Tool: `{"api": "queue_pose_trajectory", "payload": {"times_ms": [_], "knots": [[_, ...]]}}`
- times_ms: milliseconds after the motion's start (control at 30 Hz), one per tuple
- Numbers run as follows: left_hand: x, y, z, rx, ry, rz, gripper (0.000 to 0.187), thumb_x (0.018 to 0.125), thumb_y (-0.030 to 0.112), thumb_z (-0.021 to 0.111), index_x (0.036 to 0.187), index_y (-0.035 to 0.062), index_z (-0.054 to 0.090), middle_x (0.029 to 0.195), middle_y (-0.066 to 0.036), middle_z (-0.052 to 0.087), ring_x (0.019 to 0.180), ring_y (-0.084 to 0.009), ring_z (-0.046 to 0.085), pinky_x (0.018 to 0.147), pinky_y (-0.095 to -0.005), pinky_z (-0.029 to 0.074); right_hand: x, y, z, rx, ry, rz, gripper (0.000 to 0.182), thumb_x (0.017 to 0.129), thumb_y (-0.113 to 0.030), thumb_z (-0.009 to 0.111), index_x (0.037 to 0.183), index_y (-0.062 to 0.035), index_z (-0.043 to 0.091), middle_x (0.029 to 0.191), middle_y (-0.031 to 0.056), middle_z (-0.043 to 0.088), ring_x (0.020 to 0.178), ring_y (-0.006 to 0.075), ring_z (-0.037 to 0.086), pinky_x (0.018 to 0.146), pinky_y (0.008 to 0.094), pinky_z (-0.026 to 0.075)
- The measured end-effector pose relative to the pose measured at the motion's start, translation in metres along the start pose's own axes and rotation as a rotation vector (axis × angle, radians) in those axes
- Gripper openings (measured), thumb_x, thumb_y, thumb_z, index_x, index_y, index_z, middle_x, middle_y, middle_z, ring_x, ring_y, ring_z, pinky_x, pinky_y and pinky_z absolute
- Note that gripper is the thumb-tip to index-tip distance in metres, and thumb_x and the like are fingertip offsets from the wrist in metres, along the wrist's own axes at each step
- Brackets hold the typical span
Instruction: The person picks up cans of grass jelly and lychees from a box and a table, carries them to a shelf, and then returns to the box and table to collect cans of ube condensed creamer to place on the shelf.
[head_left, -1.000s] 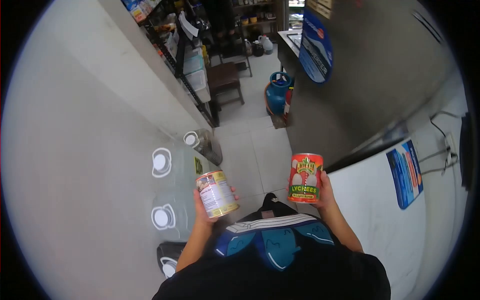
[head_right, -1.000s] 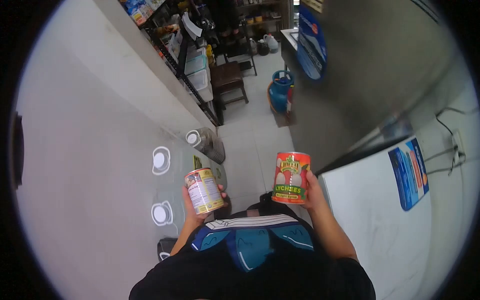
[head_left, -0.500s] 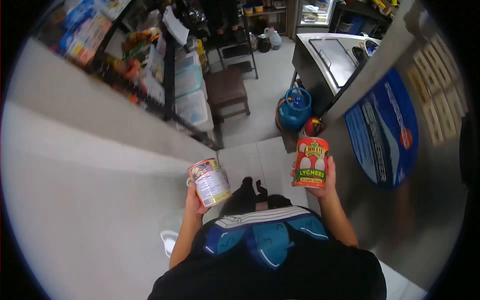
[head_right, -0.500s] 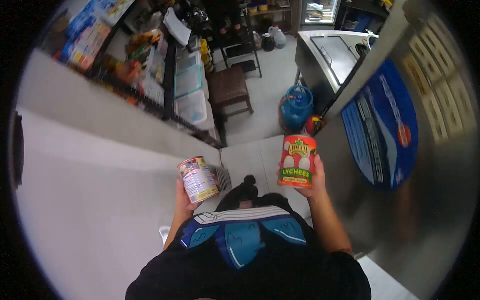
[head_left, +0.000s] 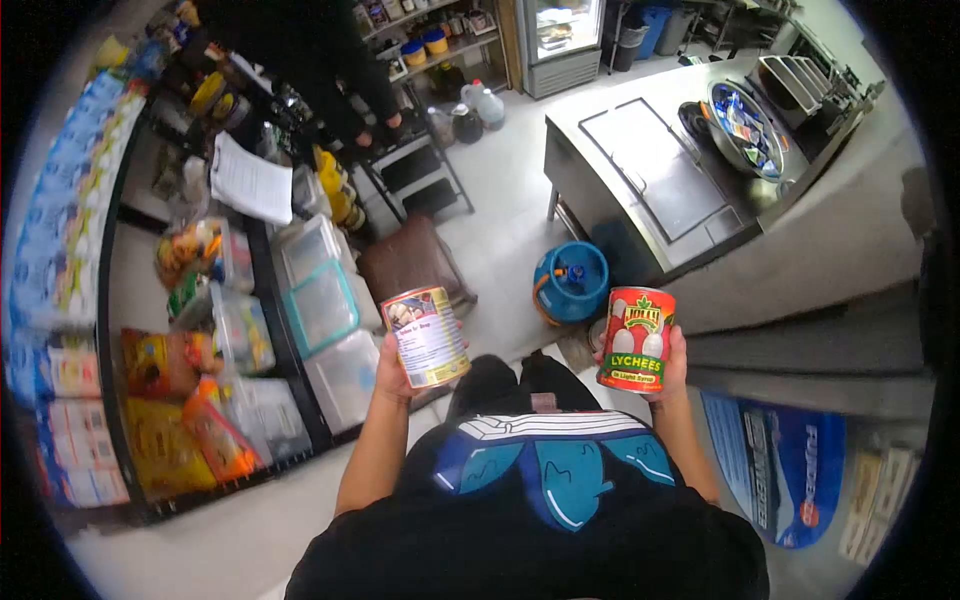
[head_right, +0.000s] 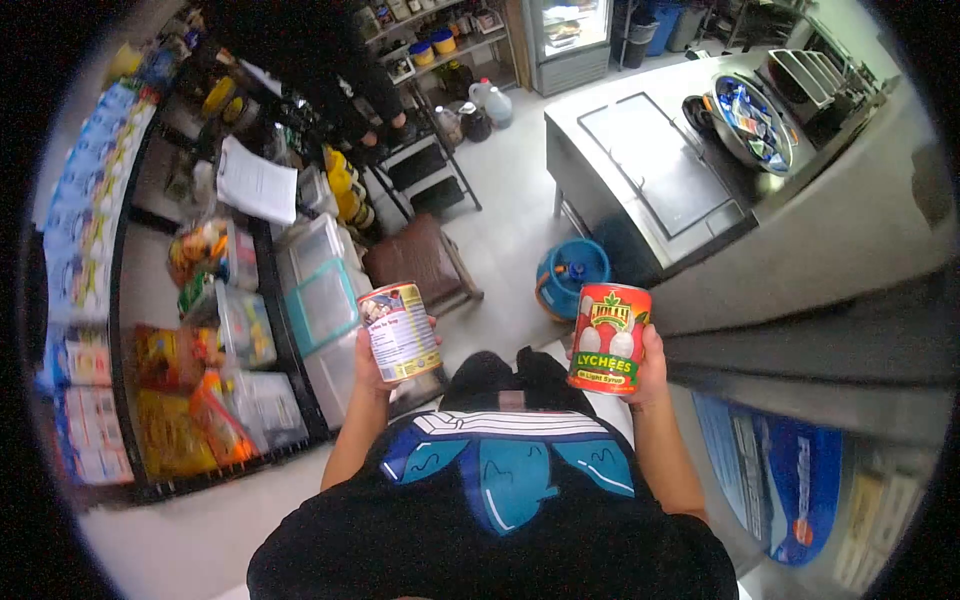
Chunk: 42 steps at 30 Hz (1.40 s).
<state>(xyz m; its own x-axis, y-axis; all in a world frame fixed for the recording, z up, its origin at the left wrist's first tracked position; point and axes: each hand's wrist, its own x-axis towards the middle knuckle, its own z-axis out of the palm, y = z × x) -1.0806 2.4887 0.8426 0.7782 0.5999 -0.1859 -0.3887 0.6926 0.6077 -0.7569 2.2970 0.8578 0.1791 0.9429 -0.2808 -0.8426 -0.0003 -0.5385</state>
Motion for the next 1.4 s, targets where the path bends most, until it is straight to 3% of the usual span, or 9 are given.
{"api": "queue_pose_trajectory", "payload": {"times_ms": [333, 400, 600, 667, 800, 900, 967, 1033, 1400], "knots": [[0.221, 0.092, -0.088, 0.051, -0.042, -0.161, 0.097, 0.074, 0.063, 0.064, 0.139, 0.0004, 0.031, 0.132, -0.026, 0.045, 0.116, -0.0429, 0.051, 0.091, -0.0584, 0.046, 0.158, -0.027, -0.036, 0.128, 0.040, -0.133, 0.099, 0.069, -0.078, 0.050, 0.135, -0.0053, 0.038, 0.108, 0.0195, 0.056, 0.091, 0.0347, 0.060, 0.073, 0.0473, 0.052], [0.281, 0.126, -0.108, 0.116, -0.037, -0.187, 0.097, 0.072, 0.063, 0.065, 0.139, 0.0001, 0.032, 0.131, -0.026, 0.046, 0.115, -0.0425, 0.052, 0.092, -0.0571, 0.046, 0.192, -0.022, -0.040, 0.120, 0.234, -0.209, 0.096, 0.068, -0.080, 0.048, 0.131, -0.0074, 0.042, 0.103, 0.0173, 0.057, 0.086, 0.0330, 0.061, 0.068, 0.0446, 0.051], [0.500, 0.207, -0.222, 0.124, -0.322, -0.243, 0.097, 0.066, 0.051, 0.074, 0.139, 0.0010, 0.034, 0.126, -0.027, 0.051, 0.109, -0.0434, 0.056, 0.091, -0.0556, 0.047, 0.375, 0.011, -0.100, 0.265, 0.188, -0.388, 0.091, 0.071, -0.072, 0.055, 0.131, -0.0058, 0.042, 0.110, 0.0205, 0.057, 0.091, 0.0368, 0.061, 0.074, 0.0530, 0.051], [0.577, 0.232, -0.245, 0.152, -0.347, -0.122, 0.095, 0.067, 0.050, 0.074, 0.139, 0.0018, 0.034, 0.126, -0.025, 0.052, 0.111, -0.0403, 0.056, 0.093, -0.0544, 0.046, 0.468, -0.008, -0.102, -0.029, 0.053, -0.456, 0.087, 0.073, -0.069, 0.056, 0.130, -0.0047, 0.043, 0.110, 0.0186, 0.058, 0.095, 0.0349, 0.061, 0.078, 0.0526, 0.052], [0.678, 0.309, -0.236, 0.208, -0.220, 0.097, 0.083, 0.076, 0.052, 0.067, 0.135, 0.0022, 0.038, 0.125, -0.017, 0.054, 0.110, -0.0321, 0.058, 0.095, -0.0486, 0.047, 0.622, -0.054, -0.069, 0.060, 0.050, -0.350, 0.087, 0.075, -0.065, 0.058, 0.132, -0.0017, 0.041, 0.111, 0.0212, 0.059, 0.097, 0.0379, 0.061, 0.079, 0.0503, 0.054], [0.747, 0.399, -0.200, 0.410, -0.154, 0.377, 0.063, 0.081, 0.034, 0.066, 0.130, 0.0028, 0.042, 0.117, -0.012, 0.059, 0.106, -0.0269, 0.061, 0.091, -0.0448, 0.050, 0.712, -0.109, -0.021, -0.003, -0.121, -0.330, 0.084, 0.075, -0.060, 0.063, 0.131, -0.0004, 0.041, 0.112, 0.0206, 0.059, 0.099, 0.0387, 0.061, 0.083, 0.0513, 0.052], [0.799, 0.460, -0.185, 0.540, 0.006, 0.684, 0.050, 0.080, 0.008, 0.067, 0.124, 0.0075, 0.044, 0.113, -0.009, 0.059, 0.101, -0.0220, 0.060, 0.089, -0.0387, 0.049, 0.778, -0.135, -0.006, -0.018, -0.189, -0.381, 0.083, 0.075, -0.058, 0.064, 0.130, -0.0001, 0.041, 0.112, 0.0200, 0.060, 0.099, 0.0387, 0.061, 0.083, 0.0514, 0.053], [0.833, 0.515, -0.166, 0.625, 0.120, 0.901, 0.060, 0.073, 0.004, 0.075, 0.123, 0.0062, 0.043, 0.110, -0.007, 0.058, 0.100, -0.0189, 0.058, 0.088, -0.0356, 0.048, 0.830, -0.154, 0.007, -0.058, -0.205, -0.411, 0.083, 0.074, -0.054, 0.069, 0.131, -0.0006, 0.041, 0.114, 0.0167, 0.059, 0.100, 0.0338, 0.062, 0.085, 0.0487, 0.053], [1.066, 0.816, -0.195, 1.316, 0.886, 1.595, 0.089, 0.057, 0.028, 0.089, 0.125, 0.0008, 0.038, 0.118, -0.017, 0.056, 0.109, -0.0264, 0.056, 0.094, -0.0369, 0.044, 1.144, -0.285, 0.088, -0.186, -0.429, -0.397, 0.078, 0.075, -0.045, 0.073, 0.130, 0.0005, 0.040, 0.121, 0.0143, 0.055, 0.106, 0.0254, 0.058, 0.091, 0.0406, 0.048]]}}
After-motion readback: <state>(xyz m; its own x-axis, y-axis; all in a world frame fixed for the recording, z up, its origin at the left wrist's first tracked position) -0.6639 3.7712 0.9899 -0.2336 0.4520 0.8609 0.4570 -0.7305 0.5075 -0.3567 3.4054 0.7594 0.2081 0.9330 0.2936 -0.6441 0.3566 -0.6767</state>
